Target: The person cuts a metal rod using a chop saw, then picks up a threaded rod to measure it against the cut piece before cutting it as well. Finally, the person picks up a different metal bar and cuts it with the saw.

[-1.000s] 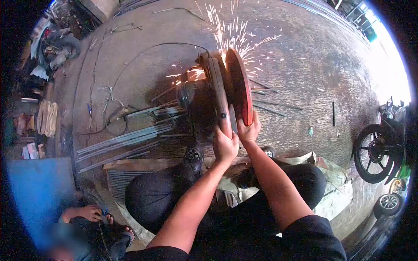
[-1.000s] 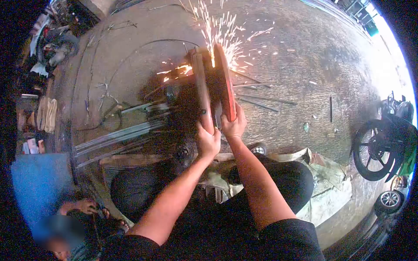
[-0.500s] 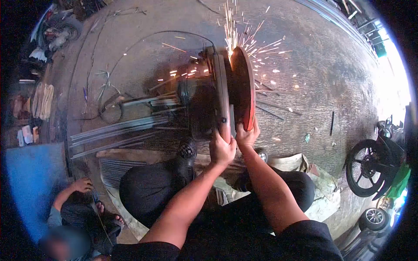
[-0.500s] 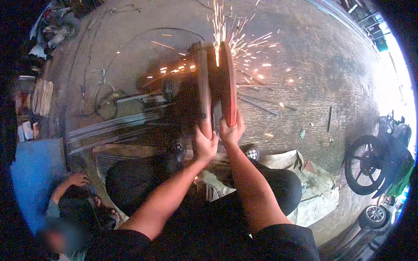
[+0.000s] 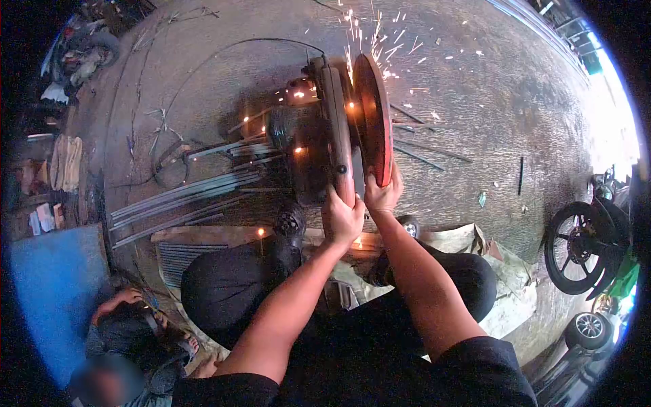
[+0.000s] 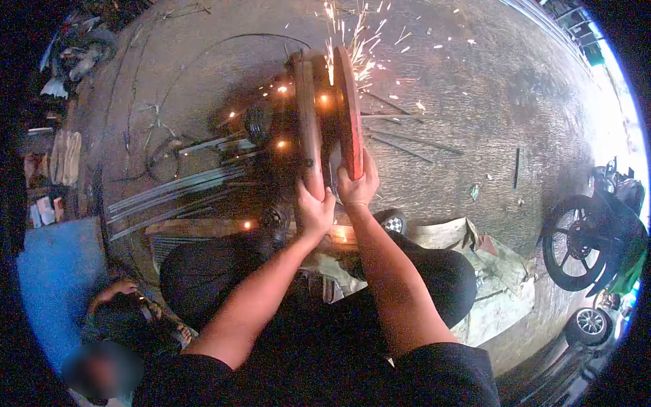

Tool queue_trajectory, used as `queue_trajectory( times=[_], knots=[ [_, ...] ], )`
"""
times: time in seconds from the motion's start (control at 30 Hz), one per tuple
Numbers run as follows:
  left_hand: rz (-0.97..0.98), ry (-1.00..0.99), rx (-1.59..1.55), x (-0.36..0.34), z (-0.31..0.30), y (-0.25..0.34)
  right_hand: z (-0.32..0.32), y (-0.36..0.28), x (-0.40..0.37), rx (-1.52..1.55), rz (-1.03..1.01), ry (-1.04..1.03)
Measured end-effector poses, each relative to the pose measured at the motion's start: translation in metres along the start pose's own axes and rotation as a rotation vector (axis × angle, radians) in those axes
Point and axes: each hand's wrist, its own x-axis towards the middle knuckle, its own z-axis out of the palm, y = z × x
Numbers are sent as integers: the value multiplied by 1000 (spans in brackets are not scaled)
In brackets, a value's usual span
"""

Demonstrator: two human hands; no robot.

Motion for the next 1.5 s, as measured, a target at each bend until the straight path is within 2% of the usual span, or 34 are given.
queue_trajectory(
  times=[0.13,0.23,0.37,0.43,0.53,0.63,0.67,0.77,1.5],
  knots=[
    [32,31,33,0,1,0,1,5,-1,-29,-65,21],
    [-20,-36,-5,3,-6,7,2,8,-1,-42,-18,-10],
    [-11,-33,-49,3,-5,7,4,8,-1,-41,3,-2],
    [84,64,-63,4,-3,7,4,8,-1,-68,-2,8],
    [55,-5,-11,3,-7,7,4,10,-1,-93,-6,-3],
    [54,8,-19,3,-9,10,4,6,-1,-49,11,0],
    [113,42,-1,5,-9,11,5,9,-1,-51,22,-7],
    [81,25,9,3,-8,10,5,12,-2,-79,-39,6],
    [47,-4,-19,3,-7,8,5,12,-2,-66,-24,12]
  ],
)
